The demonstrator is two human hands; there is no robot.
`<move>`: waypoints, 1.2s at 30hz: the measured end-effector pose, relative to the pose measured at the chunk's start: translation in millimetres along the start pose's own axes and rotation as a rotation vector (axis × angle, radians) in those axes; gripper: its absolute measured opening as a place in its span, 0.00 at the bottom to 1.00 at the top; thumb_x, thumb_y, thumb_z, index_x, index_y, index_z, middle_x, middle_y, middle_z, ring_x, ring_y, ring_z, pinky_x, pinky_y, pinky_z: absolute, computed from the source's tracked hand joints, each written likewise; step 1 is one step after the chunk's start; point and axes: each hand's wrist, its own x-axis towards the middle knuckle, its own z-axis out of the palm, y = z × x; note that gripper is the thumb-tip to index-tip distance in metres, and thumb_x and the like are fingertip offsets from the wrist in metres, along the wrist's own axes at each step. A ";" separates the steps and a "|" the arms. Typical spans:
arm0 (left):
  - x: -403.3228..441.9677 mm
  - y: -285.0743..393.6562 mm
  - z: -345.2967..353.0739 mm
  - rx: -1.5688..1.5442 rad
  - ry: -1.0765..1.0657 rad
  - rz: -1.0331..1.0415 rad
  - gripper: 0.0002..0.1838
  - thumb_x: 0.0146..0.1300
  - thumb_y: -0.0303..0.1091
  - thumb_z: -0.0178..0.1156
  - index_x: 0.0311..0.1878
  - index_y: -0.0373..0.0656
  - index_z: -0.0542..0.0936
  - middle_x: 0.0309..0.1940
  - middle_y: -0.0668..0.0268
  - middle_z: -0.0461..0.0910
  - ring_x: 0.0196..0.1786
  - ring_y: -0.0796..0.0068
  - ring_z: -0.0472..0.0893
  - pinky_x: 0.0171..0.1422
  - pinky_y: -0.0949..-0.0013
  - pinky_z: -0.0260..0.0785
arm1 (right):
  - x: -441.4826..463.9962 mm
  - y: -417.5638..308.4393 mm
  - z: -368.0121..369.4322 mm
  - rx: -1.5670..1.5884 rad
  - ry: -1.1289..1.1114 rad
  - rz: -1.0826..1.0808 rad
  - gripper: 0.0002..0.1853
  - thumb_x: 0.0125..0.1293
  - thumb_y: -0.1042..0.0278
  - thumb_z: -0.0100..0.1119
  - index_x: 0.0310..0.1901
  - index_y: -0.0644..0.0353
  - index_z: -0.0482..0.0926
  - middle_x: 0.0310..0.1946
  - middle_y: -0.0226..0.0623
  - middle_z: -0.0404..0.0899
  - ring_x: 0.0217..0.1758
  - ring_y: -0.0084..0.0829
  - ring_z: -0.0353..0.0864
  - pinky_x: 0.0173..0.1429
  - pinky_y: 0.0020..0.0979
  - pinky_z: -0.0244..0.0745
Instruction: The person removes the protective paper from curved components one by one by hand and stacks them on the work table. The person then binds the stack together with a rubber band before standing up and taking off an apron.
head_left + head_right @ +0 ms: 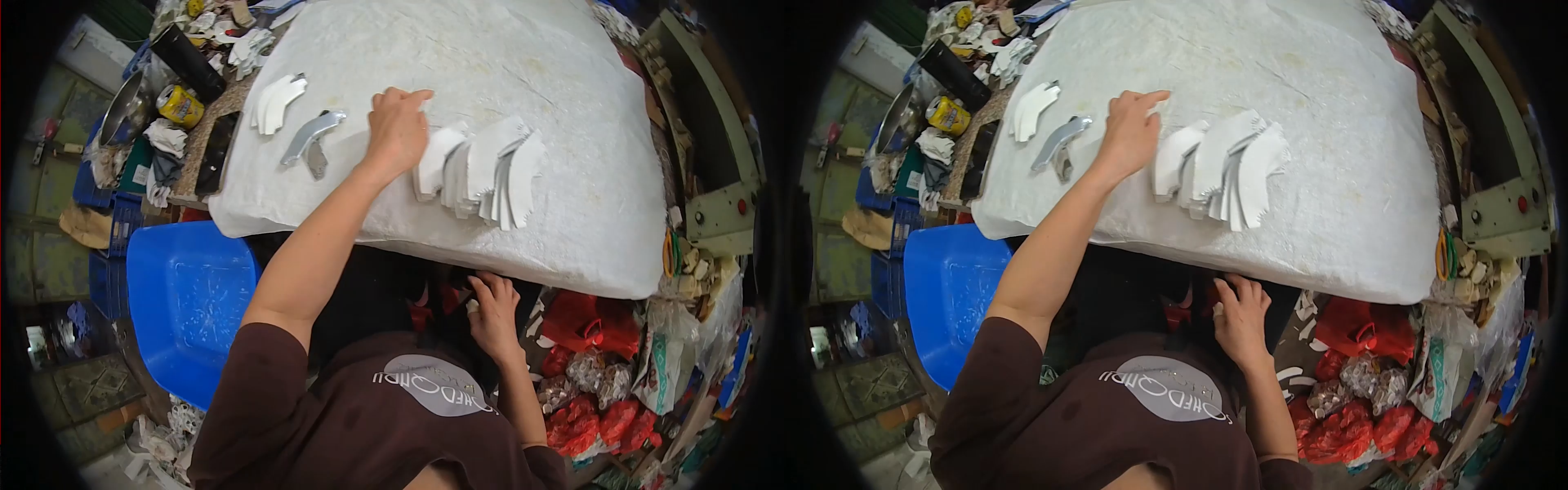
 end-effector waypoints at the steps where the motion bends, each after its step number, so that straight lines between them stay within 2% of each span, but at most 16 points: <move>1: 0.0 -19.6 -13.2 0.076 0.040 0.012 0.19 0.57 0.26 0.52 0.53 0.43 0.77 0.47 0.54 0.71 0.52 0.53 0.69 0.58 0.54 0.61 | -1.4 1.5 0.3 0.042 0.009 0.025 0.24 0.51 0.78 0.57 0.54 0.59 0.72 0.54 0.42 0.67 0.58 0.44 0.63 0.60 0.44 0.56; 4: -10.9 -83.7 -49.9 0.525 0.211 -0.107 0.17 0.55 0.25 0.54 0.50 0.41 0.77 0.46 0.53 0.72 0.52 0.54 0.69 0.57 0.55 0.62 | -2.4 3.3 1.1 0.071 0.020 0.013 0.23 0.52 0.77 0.57 0.53 0.60 0.72 0.52 0.41 0.69 0.56 0.42 0.65 0.59 0.43 0.57; 7: -29.5 -89.0 -84.3 0.615 -0.026 -0.367 0.14 0.54 0.24 0.56 0.46 0.39 0.77 0.46 0.52 0.72 0.53 0.55 0.69 0.58 0.58 0.62 | 1.3 -2.5 4.5 0.102 0.023 -0.015 0.22 0.51 0.77 0.58 0.51 0.61 0.73 0.49 0.40 0.70 0.53 0.41 0.67 0.59 0.42 0.58; 10: -40.2 -94.3 -92.9 0.381 0.078 -0.278 0.13 0.52 0.23 0.58 0.43 0.36 0.76 0.41 0.53 0.73 0.48 0.59 0.73 0.54 0.63 0.65 | 8.6 -14.4 4.6 0.111 -0.008 -0.076 0.21 0.51 0.78 0.58 0.50 0.61 0.73 0.48 0.39 0.71 0.53 0.41 0.67 0.59 0.41 0.58; 13: -46.9 -82.9 -95.0 0.028 0.145 -0.394 0.14 0.50 0.22 0.60 0.43 0.37 0.77 0.35 0.56 0.73 0.41 0.62 0.75 0.48 0.64 0.68 | 14.6 -27.2 -2.5 0.131 0.022 -0.158 0.22 0.50 0.80 0.58 0.50 0.60 0.73 0.44 0.41 0.73 0.51 0.42 0.71 0.56 0.39 0.63; 15: -62.5 -74.2 -92.6 -0.274 0.092 -0.242 0.11 0.50 0.21 0.60 0.39 0.38 0.79 0.31 0.60 0.72 0.35 0.64 0.75 0.42 0.64 0.69 | 17.1 -29.9 -6.1 0.332 0.031 -0.174 0.17 0.57 0.77 0.57 0.50 0.62 0.72 0.42 0.43 0.76 0.43 0.39 0.77 0.49 0.36 0.71; 19: -113.4 5.5 -94.0 -0.275 -0.064 0.350 0.09 0.47 0.20 0.59 0.33 0.42 0.81 0.30 0.66 0.72 0.39 0.66 0.74 0.43 0.65 0.66 | 23.0 -51.0 -20.7 0.856 0.065 0.034 0.15 0.63 0.72 0.55 0.51 0.64 0.72 0.39 0.40 0.76 0.38 0.33 0.79 0.43 0.33 0.75; 21: -128.9 25.0 -85.0 -0.210 -0.113 0.616 0.10 0.43 0.20 0.60 0.31 0.44 0.80 0.31 0.68 0.72 0.40 0.66 0.74 0.44 0.64 0.65 | 28.2 -58.7 -25.7 1.539 -0.083 0.275 0.14 0.67 0.70 0.50 0.52 0.66 0.71 0.39 0.42 0.77 0.36 0.29 0.80 0.40 0.29 0.77; 23: -140.3 31.2 -71.1 -0.223 -0.117 0.659 0.10 0.40 0.22 0.62 0.30 0.43 0.79 0.32 0.67 0.73 0.41 0.66 0.74 0.47 0.62 0.64 | 28.5 -61.7 -26.4 1.653 -0.242 0.261 0.14 0.65 0.69 0.53 0.49 0.66 0.71 0.35 0.46 0.79 0.33 0.32 0.79 0.40 0.32 0.77; 25: -145.1 32.7 -59.1 -0.219 0.139 0.608 0.11 0.41 0.21 0.61 0.32 0.43 0.79 0.34 0.65 0.74 0.43 0.62 0.74 0.49 0.64 0.65 | 26.7 -59.9 -27.1 1.555 -0.168 0.244 0.11 0.64 0.72 0.54 0.47 0.66 0.71 0.33 0.43 0.79 0.32 0.30 0.80 0.39 0.29 0.76; 26: -154.3 35.5 -53.2 -0.287 0.180 0.295 0.15 0.42 0.19 0.61 0.38 0.42 0.79 0.35 0.62 0.74 0.44 0.58 0.74 0.49 0.66 0.66 | 23.7 -60.1 -27.5 1.551 -0.142 0.259 0.11 0.64 0.72 0.54 0.47 0.66 0.71 0.33 0.43 0.79 0.32 0.30 0.80 0.39 0.29 0.76; 27: -151.5 37.8 -55.5 -0.293 0.263 0.173 0.14 0.53 0.21 0.58 0.44 0.39 0.78 0.35 0.61 0.75 0.43 0.64 0.76 0.48 0.69 0.67 | 21.6 -60.9 -27.5 1.501 -0.067 0.280 0.10 0.63 0.73 0.55 0.45 0.65 0.72 0.33 0.41 0.79 0.33 0.27 0.79 0.39 0.27 0.76; 29: -165.4 32.1 -53.0 -0.777 0.001 -0.236 0.13 0.63 0.26 0.52 0.50 0.36 0.76 0.38 0.62 0.76 0.43 0.74 0.75 0.49 0.71 0.67 | 16.9 -62.1 -24.8 1.451 0.015 0.307 0.09 0.62 0.74 0.57 0.44 0.65 0.73 0.32 0.39 0.79 0.34 0.25 0.79 0.40 0.25 0.75; 31: -174.2 37.2 -49.1 -1.016 -0.288 -0.224 0.17 0.68 0.32 0.46 0.55 0.34 0.73 0.42 0.65 0.77 0.41 0.81 0.74 0.47 0.76 0.66 | 13.0 -62.8 -17.0 1.276 -0.003 0.236 0.07 0.62 0.77 0.58 0.42 0.64 0.74 0.34 0.35 0.79 0.33 0.20 0.77 0.36 0.22 0.73; 35: -178.8 48.7 -39.8 -0.950 -0.309 -0.217 0.17 0.70 0.33 0.44 0.56 0.35 0.72 0.37 0.66 0.78 0.36 0.81 0.74 0.43 0.77 0.67 | 11.2 -66.0 -6.8 1.160 0.019 0.168 0.08 0.57 0.80 0.61 0.38 0.63 0.74 0.33 0.31 0.75 0.32 0.22 0.75 0.35 0.23 0.71; 36: -178.4 50.1 -39.4 -0.916 -0.297 -0.234 0.18 0.71 0.34 0.44 0.56 0.34 0.72 0.36 0.67 0.78 0.37 0.81 0.74 0.45 0.76 0.67 | 14.4 -63.5 -10.4 0.888 0.127 0.034 0.08 0.58 0.80 0.60 0.39 0.64 0.74 0.35 0.32 0.74 0.34 0.23 0.75 0.38 0.23 0.71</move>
